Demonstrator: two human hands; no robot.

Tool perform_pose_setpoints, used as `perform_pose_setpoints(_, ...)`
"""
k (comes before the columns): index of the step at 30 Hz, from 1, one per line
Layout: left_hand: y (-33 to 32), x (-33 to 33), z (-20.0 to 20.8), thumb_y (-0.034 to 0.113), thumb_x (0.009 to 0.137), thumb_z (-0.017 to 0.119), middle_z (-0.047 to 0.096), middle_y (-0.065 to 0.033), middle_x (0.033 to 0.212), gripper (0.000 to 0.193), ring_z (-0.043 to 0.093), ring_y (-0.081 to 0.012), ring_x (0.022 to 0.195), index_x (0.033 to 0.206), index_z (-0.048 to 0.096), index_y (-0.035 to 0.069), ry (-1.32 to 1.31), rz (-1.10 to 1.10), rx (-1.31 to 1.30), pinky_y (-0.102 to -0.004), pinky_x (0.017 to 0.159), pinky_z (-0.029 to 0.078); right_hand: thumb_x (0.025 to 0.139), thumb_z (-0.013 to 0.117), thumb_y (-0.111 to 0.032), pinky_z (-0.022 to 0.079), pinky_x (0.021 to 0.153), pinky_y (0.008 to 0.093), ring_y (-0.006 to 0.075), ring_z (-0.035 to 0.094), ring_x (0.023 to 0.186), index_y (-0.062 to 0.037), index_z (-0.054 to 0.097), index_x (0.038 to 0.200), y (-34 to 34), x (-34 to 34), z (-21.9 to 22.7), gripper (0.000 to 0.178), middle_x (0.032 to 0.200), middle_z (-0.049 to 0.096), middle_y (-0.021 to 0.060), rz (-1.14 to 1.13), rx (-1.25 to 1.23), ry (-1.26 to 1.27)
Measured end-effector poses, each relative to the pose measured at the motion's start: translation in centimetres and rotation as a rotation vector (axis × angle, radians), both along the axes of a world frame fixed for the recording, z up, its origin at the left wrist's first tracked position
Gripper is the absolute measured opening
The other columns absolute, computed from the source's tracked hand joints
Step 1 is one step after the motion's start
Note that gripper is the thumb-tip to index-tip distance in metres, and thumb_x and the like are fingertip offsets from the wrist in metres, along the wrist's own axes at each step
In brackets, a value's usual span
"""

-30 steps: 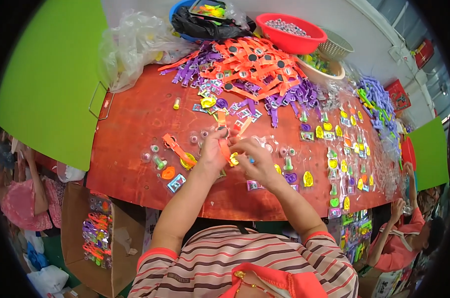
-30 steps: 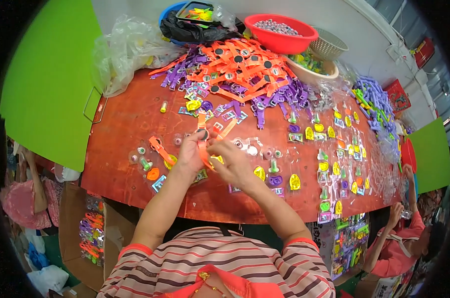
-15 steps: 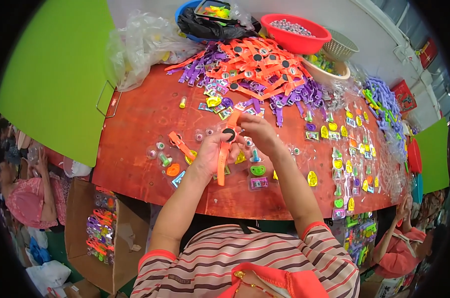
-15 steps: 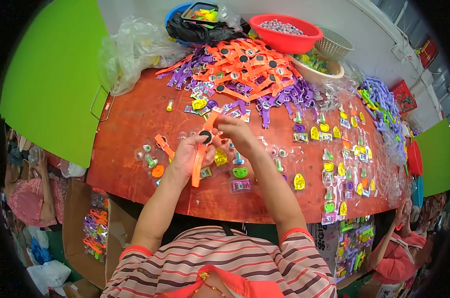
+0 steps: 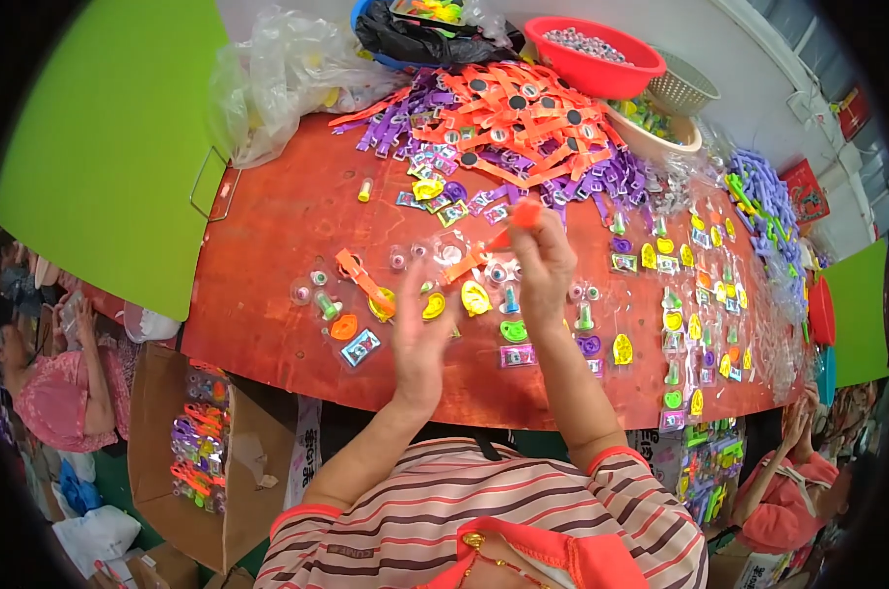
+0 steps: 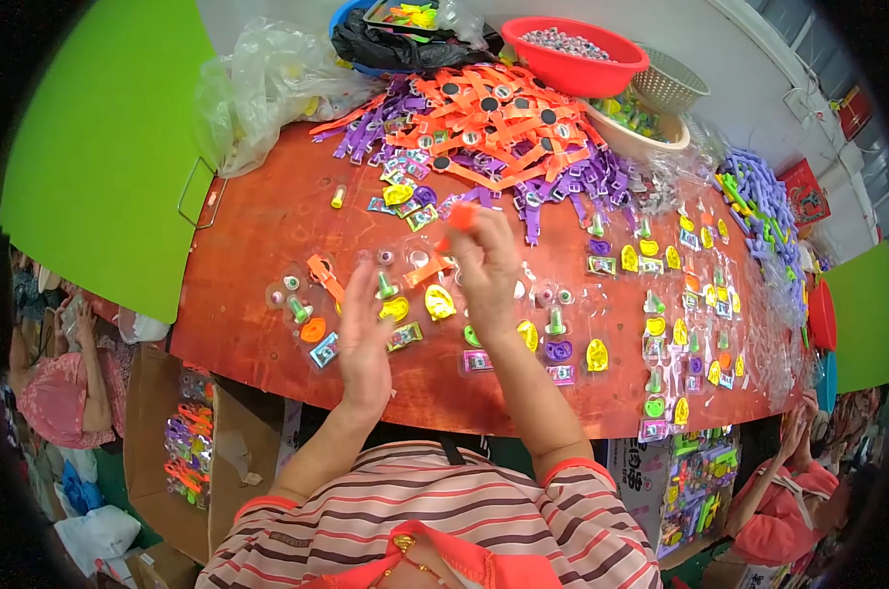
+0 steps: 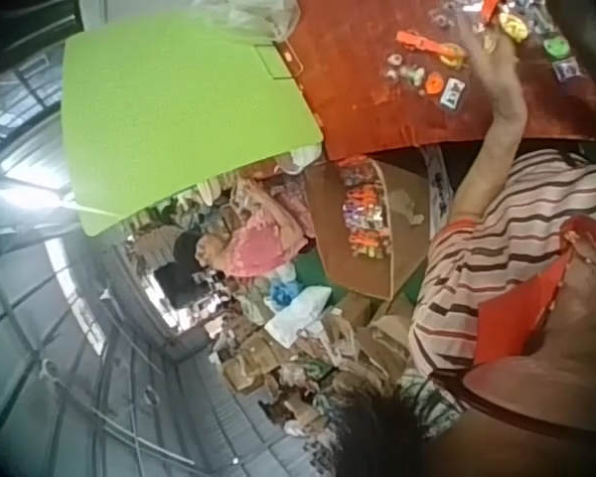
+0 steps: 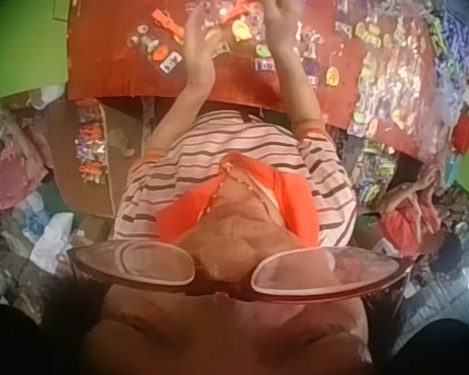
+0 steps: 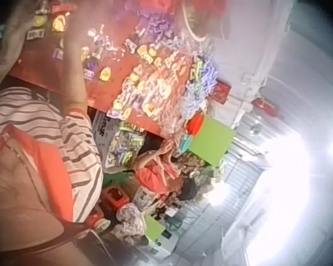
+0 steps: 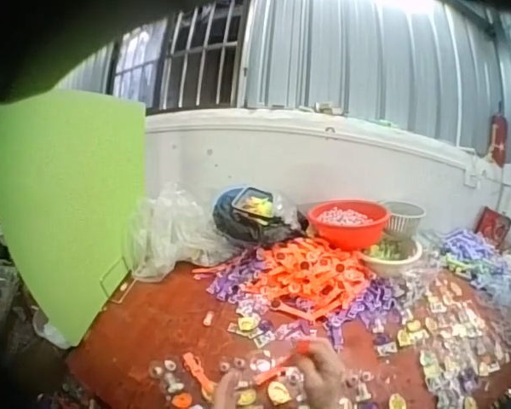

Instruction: Assembling plastic toy parts on a workspace and packing them into a cardboard box.

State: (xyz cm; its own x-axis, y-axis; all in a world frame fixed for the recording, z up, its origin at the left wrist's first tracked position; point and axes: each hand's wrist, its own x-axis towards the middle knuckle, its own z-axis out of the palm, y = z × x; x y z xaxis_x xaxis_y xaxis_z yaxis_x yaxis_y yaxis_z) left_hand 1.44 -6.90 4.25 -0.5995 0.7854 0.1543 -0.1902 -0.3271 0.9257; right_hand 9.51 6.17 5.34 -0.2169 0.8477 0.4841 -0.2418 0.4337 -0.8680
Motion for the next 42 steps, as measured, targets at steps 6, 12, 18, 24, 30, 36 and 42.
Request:
perform_pose_setpoints(6, 3.0, -1.1, -0.1, 0.007, 0.091, 0.044, 0.052, -0.0129, 0.120, 0.054, 0.055, -0.0189, 0.103, 0.142, 0.029, 0.000, -0.146, -0.089, 0.113, -0.0305, 0.086, 0.046, 0.091, 0.056, -0.005, 0.045, 0.081, 0.0289, 0.0170, 0.055, 0.098, 0.0002, 0.063, 0.117, -5.2, -0.1, 2.0, 0.028, 0.116, 0.055, 0.0095, 0.343, 0.087, -0.283)
perform_pose_setpoints(12, 3.3, -4.7, -2.1, 0.004, 0.087, 0.044, 0.060, -0.0185, 0.105, 0.042, 0.060, -0.0311, 0.093, 0.129, 0.041, 0.004, -0.850, -0.173, 0.213, -0.0489, 0.086, 0.050, 0.091, 0.058, -0.012, 0.049, 0.077, 0.0355, 0.0246, 0.061, 0.087, 0.0018, 0.062, 0.111, -10.0, 3.7, -1.7, 0.024, 0.092, 0.062, 0.0142, 0.686, -0.074, -0.510)
perform_pose_setpoints(18, 1.8, -3.6, -3.6, 0.006, 0.089, 0.042, 0.062, -0.0176, 0.102, 0.039, 0.062, -0.0320, 0.091, 0.128, 0.045, 0.005, -1.006, -0.280, 0.157, -0.0470, 0.086, 0.051, 0.090, 0.056, -0.009, 0.041, 0.096, 0.0350, 0.0293, 0.053, 0.107, -0.0027, 0.055, 0.127, -9.8, 2.5, -5.3, 0.038, 0.117, 0.054, 0.0161, 0.184, -0.158, -0.182)
perform_pose_setpoints(24, 0.7, -2.9, -3.2, 0.010, 0.093, 0.040, 0.062, -0.0132, 0.093, 0.027, 0.062, -0.0248, 0.081, 0.116, 0.050, 0.002, -0.873, -0.149, 0.007, -0.0400, 0.075, 0.053, 0.085, 0.061, -0.008, 0.040, 0.092, 0.0379, 0.0291, 0.051, 0.108, -0.0086, 0.067, 0.107, -10.4, 2.5, -5.3, 0.023, 0.114, 0.055, 0.0127, 0.089, 0.433, -0.388)
perform_pose_setpoints(30, 0.8, -3.2, -4.4, 0.015, 0.096, 0.042, 0.061, -0.0105, 0.077, 0.017, 0.061, -0.0180, 0.067, 0.098, 0.053, 0.002, -0.740, -0.204, -0.028, -0.0297, 0.065, 0.052, 0.088, 0.059, -0.006, 0.035, 0.091, 0.0360, 0.0221, 0.058, 0.090, -0.0034, 0.064, 0.101, -10.6, 2.6, -4.0, 0.015, 0.093, 0.063, 0.0060, 0.369, 0.320, -0.320)
perform_pose_setpoints(36, 0.6, -3.0, -5.1, 0.014, 0.097, 0.045, 0.061, -0.0088, 0.080, 0.016, 0.061, -0.0180, 0.067, 0.110, 0.051, 0.006, -0.597, -0.131, 0.022, -0.0315, 0.062, 0.052, 0.098, 0.050, -0.016, 0.039, 0.064, 0.0224, 0.0074, 0.051, 0.069, -0.0014, 0.062, 0.099, -10.9, 2.8, -4.1, 0.019, 0.073, 0.056, -0.0005, 0.475, -0.442, -0.033)
perform_pose_setpoints(42, -0.1, -2.6, -4.7, 0.014, 0.098, 0.045, 0.060, -0.0035, 0.077, 0.019, 0.058, -0.0087, 0.070, 0.111, 0.054, 0.003, -0.055, -0.043, -0.075, -0.0247, 0.064, 0.047, 0.098, 0.052, -0.019, 0.031, 0.054, 0.0207, 0.0040, 0.041, 0.058, -0.0032, 0.059, 0.086, -9.4, 1.9, -4.3, 0.021, 0.064, 0.049, -0.0033, 0.414, -0.543, -0.111)
